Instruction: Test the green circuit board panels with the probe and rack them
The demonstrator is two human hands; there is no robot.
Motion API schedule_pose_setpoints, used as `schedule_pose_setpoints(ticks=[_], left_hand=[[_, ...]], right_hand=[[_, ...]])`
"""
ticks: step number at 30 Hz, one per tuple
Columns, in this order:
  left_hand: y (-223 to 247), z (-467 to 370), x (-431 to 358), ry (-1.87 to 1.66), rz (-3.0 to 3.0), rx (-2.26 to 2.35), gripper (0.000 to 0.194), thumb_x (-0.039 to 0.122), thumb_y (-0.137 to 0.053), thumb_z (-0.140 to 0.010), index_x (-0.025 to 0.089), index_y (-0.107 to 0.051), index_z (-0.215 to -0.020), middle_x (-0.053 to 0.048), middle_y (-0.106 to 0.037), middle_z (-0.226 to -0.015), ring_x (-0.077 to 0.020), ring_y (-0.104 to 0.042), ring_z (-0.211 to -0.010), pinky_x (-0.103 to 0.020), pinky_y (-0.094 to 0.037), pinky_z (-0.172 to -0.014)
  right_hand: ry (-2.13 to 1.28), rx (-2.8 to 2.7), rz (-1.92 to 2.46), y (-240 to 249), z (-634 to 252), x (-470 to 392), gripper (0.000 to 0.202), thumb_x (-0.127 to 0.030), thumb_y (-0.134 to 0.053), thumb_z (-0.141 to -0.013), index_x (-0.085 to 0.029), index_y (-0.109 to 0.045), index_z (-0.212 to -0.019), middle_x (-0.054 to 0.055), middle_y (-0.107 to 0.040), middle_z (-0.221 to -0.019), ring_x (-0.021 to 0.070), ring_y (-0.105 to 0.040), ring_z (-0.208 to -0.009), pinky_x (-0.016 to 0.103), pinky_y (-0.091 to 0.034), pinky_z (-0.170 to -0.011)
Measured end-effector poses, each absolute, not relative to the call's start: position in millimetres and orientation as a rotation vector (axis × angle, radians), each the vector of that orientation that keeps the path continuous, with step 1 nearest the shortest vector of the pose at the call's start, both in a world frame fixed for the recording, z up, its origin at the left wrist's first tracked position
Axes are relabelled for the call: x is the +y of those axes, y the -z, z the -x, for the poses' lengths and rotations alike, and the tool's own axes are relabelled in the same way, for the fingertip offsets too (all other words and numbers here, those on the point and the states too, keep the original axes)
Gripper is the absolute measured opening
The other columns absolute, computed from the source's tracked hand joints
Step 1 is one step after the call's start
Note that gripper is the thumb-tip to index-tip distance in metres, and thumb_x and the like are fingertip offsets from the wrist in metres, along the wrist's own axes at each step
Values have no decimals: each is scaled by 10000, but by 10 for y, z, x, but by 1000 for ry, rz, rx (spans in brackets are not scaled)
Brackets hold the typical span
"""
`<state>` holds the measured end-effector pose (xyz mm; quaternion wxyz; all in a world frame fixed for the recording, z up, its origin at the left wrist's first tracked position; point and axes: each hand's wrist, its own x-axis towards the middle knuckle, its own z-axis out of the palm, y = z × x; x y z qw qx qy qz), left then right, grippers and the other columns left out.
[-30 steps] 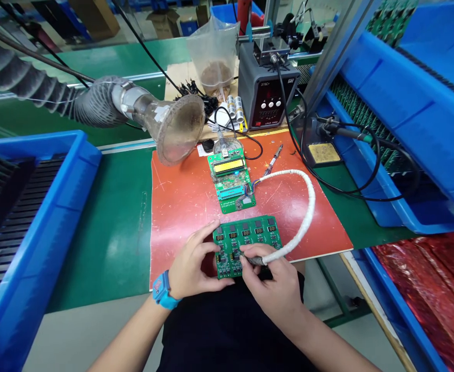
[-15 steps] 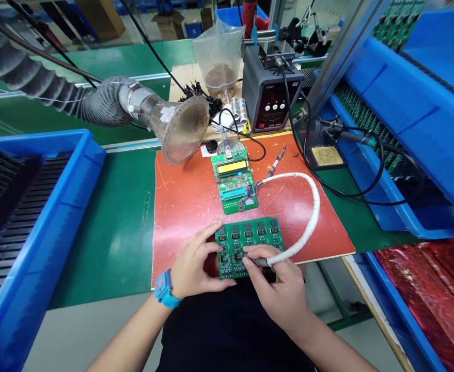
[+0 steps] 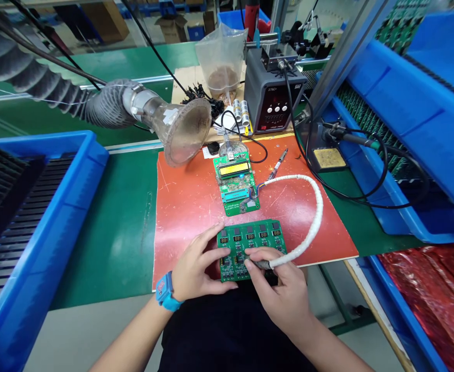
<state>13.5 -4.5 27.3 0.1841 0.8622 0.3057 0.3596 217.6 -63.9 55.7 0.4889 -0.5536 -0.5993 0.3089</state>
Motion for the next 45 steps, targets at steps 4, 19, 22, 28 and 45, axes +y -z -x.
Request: schedule_pose_setpoints(ticks=[4,19,22,28,45], left_hand=[[-252,-127,-41,-1000,-2489,834,590,566,-752,-721,235,-584,-1180,-182,-353,-1493,-377,-456,-1317,-528,-506,-954],[-254,-141,-53,-978,-2376,889,807,592,-742,-708,225,-394,-1337,-201,-457,-1412,-352,-495,-1293,-525,-506,-958],[-262,-139,-63,-932,-2375,919,890,604,-743,-701,213,-345,-1395,-209,-458,-1416,-355,-486,-1305,-531,-494,-982],[-262,-130,-72,-868,-2393,959,1007,638,-727,-693,172,-274,-1462,-229,-455,-1420,-356,-489,-1301,-518,-487,-999],[-242,-139,-68,-855,-2413,980,1107,681,-700,-691,172,-170,-1520,-216,-464,-1418,-361,-503,-1285,-501,-486,-1001]], right_hand=[[-742,-1468,1355,-541,-2178,-629,135,-147,-632,-895,-247,-615,-984,44,-704,-988,210,-689,-936,342,-590,-808],[-727,-1480,1330,-517,-2173,-622,128,-143,-625,-901,-239,-612,-985,44,-701,-988,202,-690,-924,332,-574,-817],[-717,-1480,1322,-509,-2170,-616,132,-137,-627,-900,-238,-611,-984,43,-700,-986,197,-690,-921,321,-574,-812],[-695,-1488,1320,-515,-2172,-610,128,-135,-623,-901,-235,-608,-978,43,-698,-980,191,-686,-917,314,-572,-812],[-719,-1475,1314,-504,-2189,-632,142,-132,-638,-889,-239,-620,-980,47,-694,-991,203,-678,-937,353,-564,-854]])
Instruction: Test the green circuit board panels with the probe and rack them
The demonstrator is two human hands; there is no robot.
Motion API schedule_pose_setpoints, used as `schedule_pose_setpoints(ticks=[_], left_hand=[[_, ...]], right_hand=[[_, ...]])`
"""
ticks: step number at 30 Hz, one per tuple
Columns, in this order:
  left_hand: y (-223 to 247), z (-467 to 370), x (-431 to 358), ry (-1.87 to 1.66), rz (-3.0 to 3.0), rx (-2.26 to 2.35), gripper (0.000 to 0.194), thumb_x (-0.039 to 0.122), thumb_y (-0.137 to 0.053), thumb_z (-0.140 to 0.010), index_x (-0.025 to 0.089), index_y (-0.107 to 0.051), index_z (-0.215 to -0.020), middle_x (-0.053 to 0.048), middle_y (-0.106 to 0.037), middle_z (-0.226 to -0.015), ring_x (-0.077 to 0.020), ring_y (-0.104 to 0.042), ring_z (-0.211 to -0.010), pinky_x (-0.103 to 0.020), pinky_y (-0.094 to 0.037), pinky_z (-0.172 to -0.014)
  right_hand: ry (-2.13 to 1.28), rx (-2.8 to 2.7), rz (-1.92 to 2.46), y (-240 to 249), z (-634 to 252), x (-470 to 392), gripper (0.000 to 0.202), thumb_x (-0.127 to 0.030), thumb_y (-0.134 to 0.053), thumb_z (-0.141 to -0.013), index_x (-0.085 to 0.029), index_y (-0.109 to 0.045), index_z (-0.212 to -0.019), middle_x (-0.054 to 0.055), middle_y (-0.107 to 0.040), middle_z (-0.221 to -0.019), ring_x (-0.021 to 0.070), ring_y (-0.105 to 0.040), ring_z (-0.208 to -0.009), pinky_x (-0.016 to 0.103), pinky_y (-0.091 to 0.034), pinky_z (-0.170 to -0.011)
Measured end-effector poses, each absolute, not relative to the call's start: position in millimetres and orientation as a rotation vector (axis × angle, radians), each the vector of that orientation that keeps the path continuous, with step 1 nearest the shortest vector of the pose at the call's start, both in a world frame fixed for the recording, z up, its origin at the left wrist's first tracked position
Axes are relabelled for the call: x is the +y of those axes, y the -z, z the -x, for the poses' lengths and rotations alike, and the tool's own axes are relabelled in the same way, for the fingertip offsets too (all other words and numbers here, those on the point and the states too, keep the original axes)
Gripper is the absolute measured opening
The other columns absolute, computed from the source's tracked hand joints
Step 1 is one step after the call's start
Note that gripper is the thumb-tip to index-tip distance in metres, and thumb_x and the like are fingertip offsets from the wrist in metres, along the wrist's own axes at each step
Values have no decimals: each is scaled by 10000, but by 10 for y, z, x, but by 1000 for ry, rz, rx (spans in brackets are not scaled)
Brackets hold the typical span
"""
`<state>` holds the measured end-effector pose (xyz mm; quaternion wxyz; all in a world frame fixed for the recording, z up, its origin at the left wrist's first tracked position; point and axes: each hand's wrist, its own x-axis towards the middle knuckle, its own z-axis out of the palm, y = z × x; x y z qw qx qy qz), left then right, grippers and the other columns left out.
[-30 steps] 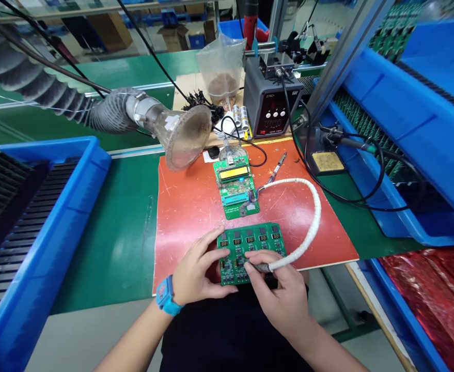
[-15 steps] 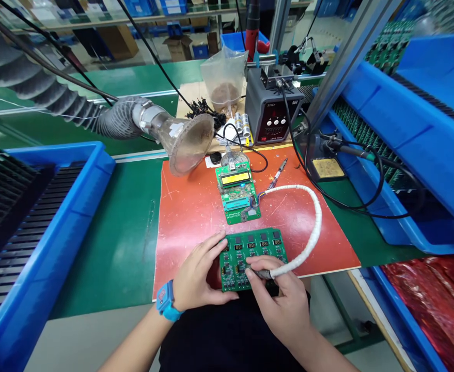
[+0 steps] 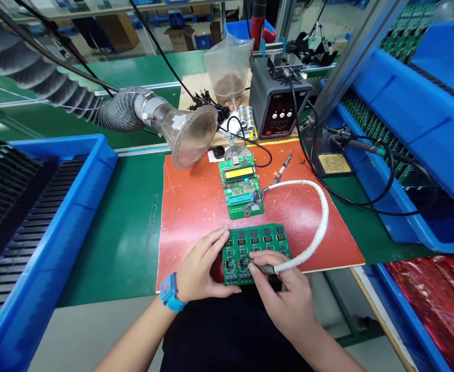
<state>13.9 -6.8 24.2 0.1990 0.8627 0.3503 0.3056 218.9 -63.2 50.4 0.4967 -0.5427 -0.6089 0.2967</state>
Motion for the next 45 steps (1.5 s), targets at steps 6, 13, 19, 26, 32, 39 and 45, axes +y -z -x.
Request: schedule_pose_setpoints(ticks=[6,13,19,26,32,39,45], left_hand=[[-235,-144,-58,-890,-2423,947,1109,681,-699,-694,154,-178,-1519,-222,-420,-1462,-356,-461,-1327,-488,-469,-1027],[-257,-143,-42,-889,-2413,912,1105,680,-690,-707,164,-156,-1524,-208,-434,-1457,-340,-454,-1336,-470,-460,-1042],[-255,-142,-45,-886,-2398,906,1109,670,-698,-707,180,-139,-1529,-200,-426,-1462,-348,-449,-1336,-490,-451,-1049],[-250,-145,-44,-885,-2387,904,1098,654,-709,-706,176,-154,-1524,-201,-430,-1454,-341,-458,-1327,-484,-453,-1048],[-249,-147,-47,-888,-2388,910,1103,648,-721,-696,176,-163,-1522,-192,-433,-1455,-338,-465,-1321,-476,-453,-1046],[-254,-143,-50,-866,-2371,916,1107,647,-718,-697,190,-144,-1527,-186,-430,-1459,-338,-461,-1323,-473,-448,-1047],[-243,-144,-59,-858,-2354,918,1102,629,-722,-701,207,-129,-1529,-173,-420,-1470,-338,-454,-1329,-478,-435,-1057]], right_hand=[[-754,-1450,1326,-537,-2190,-641,140,-135,-644,-887,-238,-627,-980,43,-694,-993,198,-678,-947,340,-567,-859],[-783,-1399,1377,-602,-2176,-667,126,-149,-668,-876,-230,-642,-969,46,-702,-981,201,-698,-876,348,-596,-831],[-800,-1317,1336,-648,-2087,-681,127,-136,-653,-881,-226,-622,-965,56,-689,-988,222,-703,-906,364,-623,-799],[-806,-1433,1323,-566,-1978,-686,138,-131,-624,-904,-234,-604,-992,61,-687,-1027,209,-684,-951,366,-595,-850],[-789,-1448,1316,-515,-1985,-679,136,-137,-628,-903,-228,-604,-1002,75,-688,-1040,227,-680,-976,398,-590,-869],[-777,-1465,1314,-521,-1984,-677,131,-145,-620,-904,-231,-600,-1000,74,-696,-1035,229,-692,-956,396,-597,-853],[-709,-1557,1331,-556,-1972,-657,120,-146,-616,-902,-229,-604,-988,69,-700,-1008,217,-687,-938,376,-592,-841]])
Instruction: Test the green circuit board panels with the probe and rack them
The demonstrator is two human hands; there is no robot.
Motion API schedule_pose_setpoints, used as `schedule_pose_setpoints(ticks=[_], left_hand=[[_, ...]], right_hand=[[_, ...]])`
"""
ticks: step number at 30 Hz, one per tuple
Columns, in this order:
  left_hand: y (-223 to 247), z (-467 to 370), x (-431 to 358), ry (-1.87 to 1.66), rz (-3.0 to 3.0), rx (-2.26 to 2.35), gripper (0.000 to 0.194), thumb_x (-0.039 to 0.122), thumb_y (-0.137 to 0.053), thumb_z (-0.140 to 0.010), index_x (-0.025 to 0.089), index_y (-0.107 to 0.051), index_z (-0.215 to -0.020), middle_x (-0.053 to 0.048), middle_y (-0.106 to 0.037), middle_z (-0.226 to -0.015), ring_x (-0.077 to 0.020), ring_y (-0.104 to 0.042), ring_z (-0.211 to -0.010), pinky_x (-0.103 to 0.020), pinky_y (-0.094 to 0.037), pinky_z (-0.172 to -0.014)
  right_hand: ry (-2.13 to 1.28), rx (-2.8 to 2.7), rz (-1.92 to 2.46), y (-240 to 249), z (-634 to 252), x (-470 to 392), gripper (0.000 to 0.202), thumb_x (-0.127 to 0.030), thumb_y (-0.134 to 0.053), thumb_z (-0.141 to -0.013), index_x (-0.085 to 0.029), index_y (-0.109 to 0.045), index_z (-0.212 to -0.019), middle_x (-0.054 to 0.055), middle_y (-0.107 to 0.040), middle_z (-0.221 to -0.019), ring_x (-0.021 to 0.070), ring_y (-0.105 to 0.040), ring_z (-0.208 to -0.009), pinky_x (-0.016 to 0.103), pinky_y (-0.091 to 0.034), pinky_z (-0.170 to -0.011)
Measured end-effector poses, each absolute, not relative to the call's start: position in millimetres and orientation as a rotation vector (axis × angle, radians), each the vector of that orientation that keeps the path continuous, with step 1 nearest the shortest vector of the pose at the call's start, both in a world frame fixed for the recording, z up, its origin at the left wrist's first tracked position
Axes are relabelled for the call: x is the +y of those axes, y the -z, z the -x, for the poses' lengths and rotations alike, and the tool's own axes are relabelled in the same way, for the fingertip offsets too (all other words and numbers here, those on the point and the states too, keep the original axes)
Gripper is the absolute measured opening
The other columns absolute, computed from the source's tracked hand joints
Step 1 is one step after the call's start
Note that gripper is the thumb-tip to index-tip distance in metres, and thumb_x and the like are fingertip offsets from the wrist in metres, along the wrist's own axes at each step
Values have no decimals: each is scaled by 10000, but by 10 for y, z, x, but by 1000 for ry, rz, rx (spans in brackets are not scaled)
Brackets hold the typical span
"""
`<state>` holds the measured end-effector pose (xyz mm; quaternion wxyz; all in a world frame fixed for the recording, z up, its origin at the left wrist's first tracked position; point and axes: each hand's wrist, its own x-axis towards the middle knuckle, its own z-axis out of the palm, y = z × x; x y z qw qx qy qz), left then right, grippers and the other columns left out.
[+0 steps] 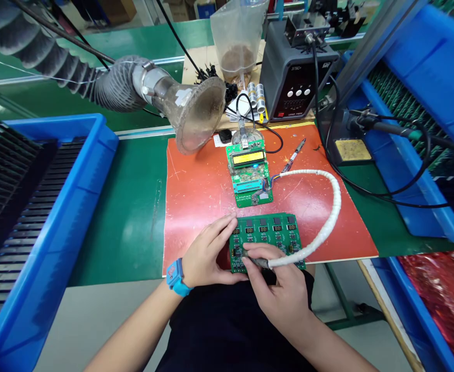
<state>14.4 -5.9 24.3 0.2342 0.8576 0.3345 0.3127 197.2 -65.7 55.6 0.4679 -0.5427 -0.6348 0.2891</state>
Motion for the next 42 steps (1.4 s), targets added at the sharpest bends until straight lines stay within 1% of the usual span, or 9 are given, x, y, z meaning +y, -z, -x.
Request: schedule_pose_setpoints(ticks=[7,14,17,26,31,37,42], left_hand=[[-244,-144,-64,-857,-2362,929,1078,593,-724,-707,193,-148,-1525,-181,-421,-1469,-332,-461,-1324,-465,-449,-1045],[-262,-139,-77,-840,-2352,941,1032,532,-715,-728,200,-149,-1524,-193,-410,-1473,-346,-452,-1333,-492,-450,-1043],[-259,-136,-78,-842,-2362,944,1020,520,-712,-728,194,-162,-1522,-197,-409,-1471,-347,-450,-1334,-496,-454,-1041],[-246,-136,-66,-854,-2381,945,1048,569,-723,-709,168,-188,-1515,-210,-431,-1445,-338,-467,-1319,-488,-472,-1026],[-246,-138,-68,-860,-2378,942,1095,608,-746,-678,161,-197,-1513,-210,-433,-1448,-335,-461,-1326,-476,-467,-1039],[-253,-138,-72,-867,-2375,942,1039,564,-724,-714,163,-197,-1514,-207,-433,-1449,-332,-456,-1331,-480,-466,-1037],[-242,-134,-68,-867,-2375,938,1030,552,-720,-716,169,-195,-1515,-202,-434,-1447,-330,-463,-1324,-481,-471,-1028]], right_hand=[[-623,-1592,1326,-583,-1928,-627,131,-124,-618,-891,-225,-601,-972,60,-707,-977,205,-690,-921,325,-595,-793],[-528,-1609,1315,-626,-1884,-587,121,-118,-620,-869,-225,-600,-924,55,-716,-917,193,-711,-814,260,-605,-639],[-525,-1603,1317,-607,-1885,-579,115,-120,-620,-870,-227,-596,-905,51,-714,-909,184,-712,-789,242,-600,-601],[-566,-1609,1295,-618,-1917,-576,127,-117,-632,-865,-221,-613,-935,51,-722,-931,192,-712,-844,254,-608,-662],[-556,-1612,1302,-644,-1924,-569,119,-124,-637,-860,-220,-615,-928,50,-726,-911,193,-714,-827,252,-605,-651],[-505,-1604,1304,-605,-1902,-573,113,-112,-632,-855,-217,-606,-884,53,-726,-899,183,-717,-779,249,-603,-636],[-482,-1601,1290,-561,-1896,-599,116,-103,-641,-858,-204,-604,-904,53,-721,-908,165,-710,-811,225,-596,-676]])
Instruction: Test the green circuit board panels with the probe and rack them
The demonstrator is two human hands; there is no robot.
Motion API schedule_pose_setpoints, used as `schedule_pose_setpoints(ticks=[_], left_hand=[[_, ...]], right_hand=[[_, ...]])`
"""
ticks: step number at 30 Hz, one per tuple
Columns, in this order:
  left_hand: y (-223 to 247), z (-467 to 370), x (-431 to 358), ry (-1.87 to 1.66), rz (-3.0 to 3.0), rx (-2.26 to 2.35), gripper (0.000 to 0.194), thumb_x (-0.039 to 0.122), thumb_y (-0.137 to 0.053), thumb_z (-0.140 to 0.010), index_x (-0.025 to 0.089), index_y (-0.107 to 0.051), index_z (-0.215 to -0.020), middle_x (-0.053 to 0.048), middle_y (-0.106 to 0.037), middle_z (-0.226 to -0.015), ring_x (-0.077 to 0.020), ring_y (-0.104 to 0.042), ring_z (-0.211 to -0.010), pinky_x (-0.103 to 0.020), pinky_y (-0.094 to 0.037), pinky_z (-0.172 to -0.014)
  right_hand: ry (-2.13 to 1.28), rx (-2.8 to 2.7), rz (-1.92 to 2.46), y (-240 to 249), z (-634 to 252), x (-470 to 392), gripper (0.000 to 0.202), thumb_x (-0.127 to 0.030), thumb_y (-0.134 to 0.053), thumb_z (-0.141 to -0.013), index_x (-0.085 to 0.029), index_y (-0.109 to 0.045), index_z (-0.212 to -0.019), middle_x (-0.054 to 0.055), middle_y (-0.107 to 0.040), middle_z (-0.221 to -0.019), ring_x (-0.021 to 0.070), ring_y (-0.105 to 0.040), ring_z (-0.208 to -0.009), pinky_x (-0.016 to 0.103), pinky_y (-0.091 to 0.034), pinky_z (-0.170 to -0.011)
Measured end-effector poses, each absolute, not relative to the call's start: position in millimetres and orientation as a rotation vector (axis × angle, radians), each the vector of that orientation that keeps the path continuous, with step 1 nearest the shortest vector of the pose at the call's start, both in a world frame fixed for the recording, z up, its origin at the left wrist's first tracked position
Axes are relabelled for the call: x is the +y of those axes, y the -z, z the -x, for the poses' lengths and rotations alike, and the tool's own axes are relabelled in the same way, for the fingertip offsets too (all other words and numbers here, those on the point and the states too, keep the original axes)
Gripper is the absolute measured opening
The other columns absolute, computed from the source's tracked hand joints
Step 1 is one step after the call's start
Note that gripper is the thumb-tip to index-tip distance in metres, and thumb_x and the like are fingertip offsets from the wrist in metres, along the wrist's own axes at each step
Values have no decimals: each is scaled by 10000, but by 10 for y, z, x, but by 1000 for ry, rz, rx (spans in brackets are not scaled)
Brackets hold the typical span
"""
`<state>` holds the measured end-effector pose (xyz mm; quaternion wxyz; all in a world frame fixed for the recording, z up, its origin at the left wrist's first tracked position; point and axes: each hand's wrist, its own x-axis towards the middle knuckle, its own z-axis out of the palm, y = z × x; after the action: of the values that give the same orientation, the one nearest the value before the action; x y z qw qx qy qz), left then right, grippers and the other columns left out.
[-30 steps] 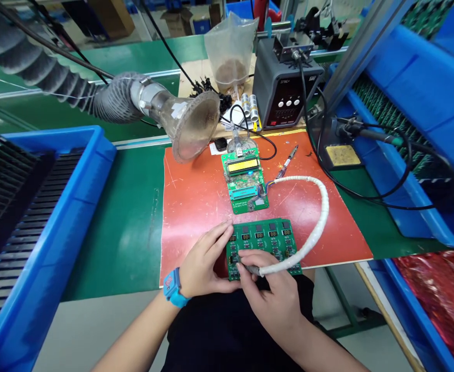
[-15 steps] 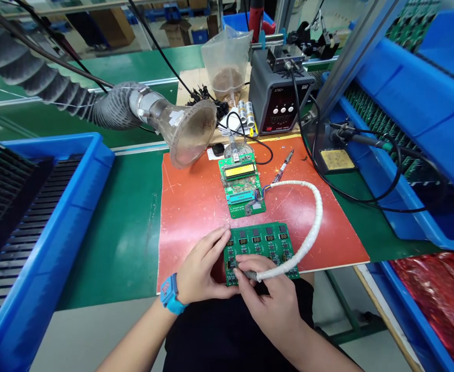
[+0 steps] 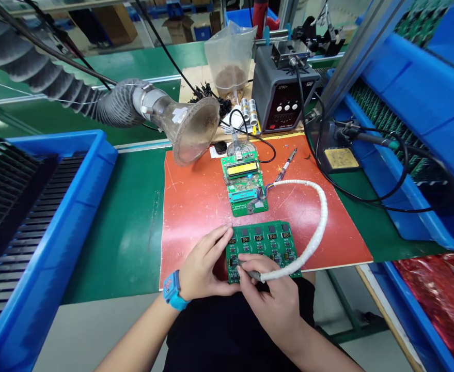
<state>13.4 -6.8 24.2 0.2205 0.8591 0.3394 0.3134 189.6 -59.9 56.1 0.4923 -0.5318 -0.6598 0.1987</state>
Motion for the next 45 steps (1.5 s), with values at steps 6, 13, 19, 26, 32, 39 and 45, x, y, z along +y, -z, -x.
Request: schedule_pose_setpoints(ticks=[6,13,19,26,32,39,45], left_hand=[[-239,-139,-61,-876,-2379,944,1066,601,-727,-697,179,-192,-1516,-199,-450,-1435,-333,-481,-1309,-479,-478,-1019],[-256,-142,-63,-892,-2385,937,1083,615,-729,-698,179,-176,-1521,-199,-451,-1436,-342,-477,-1313,-484,-481,-1018],[-253,-138,-65,-885,-2385,940,1082,609,-732,-698,180,-177,-1522,-199,-447,-1440,-344,-476,-1313,-487,-478,-1020],[-259,-139,-65,-880,-2387,944,1084,622,-727,-695,180,-181,-1520,-198,-455,-1433,-338,-481,-1310,-480,-483,-1014],[-257,-141,-62,-877,-2381,942,1079,622,-726,-697,181,-183,-1519,-198,-456,-1433,-339,-478,-1314,-480,-479,-1021],[-253,-140,-62,-889,-2384,942,1079,621,-726,-695,175,-189,-1517,-199,-460,-1429,-337,-482,-1309,-479,-483,-1015],[-252,-142,-66,-877,-2374,944,1067,620,-715,-706,186,-179,-1519,-196,-449,-1440,-337,-474,-1317,-484,-474,-1023]], right_hand=[[-554,-1589,1279,-551,-1919,-623,138,-93,-636,-870,-202,-608,-950,52,-714,-952,164,-700,-882,243,-581,-790],[-582,-1588,1259,-551,-1937,-620,153,-89,-640,-869,-200,-609,-971,51,-714,-967,164,-696,-902,257,-564,-850],[-578,-1588,1261,-565,-1936,-613,146,-90,-643,-867,-199,-611,-959,46,-714,-951,162,-698,-888,252,-566,-840],[-596,-1590,1272,-551,-1945,-622,140,-97,-636,-877,-202,-609,-966,46,-710,-965,163,-694,-903,258,-561,-844],[-608,-1584,1270,-535,-1948,-625,140,-100,-632,-883,-205,-607,-972,46,-706,-972,165,-692,-910,267,-561,-843],[-610,-1582,1270,-524,-1947,-632,155,-89,-632,-881,-206,-609,-979,53,-704,-975,177,-689,-922,290,-567,-844],[-602,-1588,1282,-537,-1950,-629,142,-104,-634,-881,-209,-612,-973,59,-709,-962,191,-696,-902,314,-581,-819]])
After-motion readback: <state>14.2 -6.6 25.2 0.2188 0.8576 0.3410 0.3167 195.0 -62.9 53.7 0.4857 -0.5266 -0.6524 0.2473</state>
